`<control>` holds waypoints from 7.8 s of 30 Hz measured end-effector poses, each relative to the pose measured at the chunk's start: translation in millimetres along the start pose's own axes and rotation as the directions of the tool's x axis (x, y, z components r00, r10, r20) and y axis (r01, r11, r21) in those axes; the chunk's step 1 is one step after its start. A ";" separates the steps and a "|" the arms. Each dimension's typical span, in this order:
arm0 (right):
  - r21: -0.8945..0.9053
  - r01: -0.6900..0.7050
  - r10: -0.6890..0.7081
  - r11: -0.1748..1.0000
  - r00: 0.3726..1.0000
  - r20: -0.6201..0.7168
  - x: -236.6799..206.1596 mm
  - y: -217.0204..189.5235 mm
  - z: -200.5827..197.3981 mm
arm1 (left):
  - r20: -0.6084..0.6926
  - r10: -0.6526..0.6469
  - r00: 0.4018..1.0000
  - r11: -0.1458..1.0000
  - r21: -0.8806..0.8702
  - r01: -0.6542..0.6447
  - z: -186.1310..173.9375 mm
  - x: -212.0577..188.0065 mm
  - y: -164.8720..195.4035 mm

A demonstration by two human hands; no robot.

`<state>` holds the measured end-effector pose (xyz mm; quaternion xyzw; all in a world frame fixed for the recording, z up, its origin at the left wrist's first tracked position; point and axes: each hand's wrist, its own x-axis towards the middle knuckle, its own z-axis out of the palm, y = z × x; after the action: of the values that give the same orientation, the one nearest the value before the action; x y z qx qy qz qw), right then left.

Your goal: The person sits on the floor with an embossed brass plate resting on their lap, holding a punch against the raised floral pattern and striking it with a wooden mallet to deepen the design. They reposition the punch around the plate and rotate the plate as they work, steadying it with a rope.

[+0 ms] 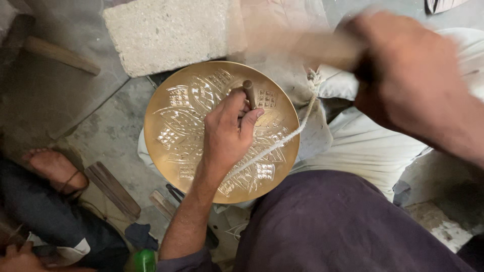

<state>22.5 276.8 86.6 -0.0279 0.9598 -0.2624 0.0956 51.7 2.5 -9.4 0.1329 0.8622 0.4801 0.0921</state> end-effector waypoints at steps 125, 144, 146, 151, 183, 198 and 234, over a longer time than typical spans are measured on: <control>-0.278 0.018 -0.097 0.960 0.957 -0.273 -114.9 -16.1 48.2 | 0.064 0.096 0.993 0.995 0.028 -0.098 -44.6 -43.9 22.2; 0.631 -0.412 0.503 0.658 0.864 0.039 -248.5 44.0 72.1 | -0.672 -0.539 0.508 0.787 -0.616 0.020 -9.8 -356.4 8.5; 0.648 -0.400 0.465 0.647 0.882 0.080 -252.1 44.3 68.5 | -0.616 -0.549 0.566 0.813 -0.551 0.189 6.5 -354.4 20.8; 0.786 -0.359 0.378 0.504 0.910 0.172 -278.4 25.5 64.6 | -0.664 0.075 0.744 0.996 0.016 -0.087 42.4 -332.1 67.1; 0.911 -0.405 -0.685 -0.079 0.686 0.246 -335.8 -83.1 33.2 | -0.469 0.687 0.554 0.716 0.564 -0.411 31.5 -356.2 145.9; 0.725 -0.641 -0.780 -0.253 0.579 0.239 -317.7 -66.8 49.1 | -0.491 0.683 0.540 0.727 0.523 -0.445 50.1 -347.7 146.4; 0.829 -0.539 -0.801 -0.148 0.557 0.219 -323.6 -71.2 34.4 | -0.388 0.670 0.633 0.726 0.521 -0.449 63.9 -360.5 136.3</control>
<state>346.8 231.9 148.4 -0.1932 0.2116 -0.8397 0.4614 430.9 8.0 84.6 0.2698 0.8377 0.3264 -0.3449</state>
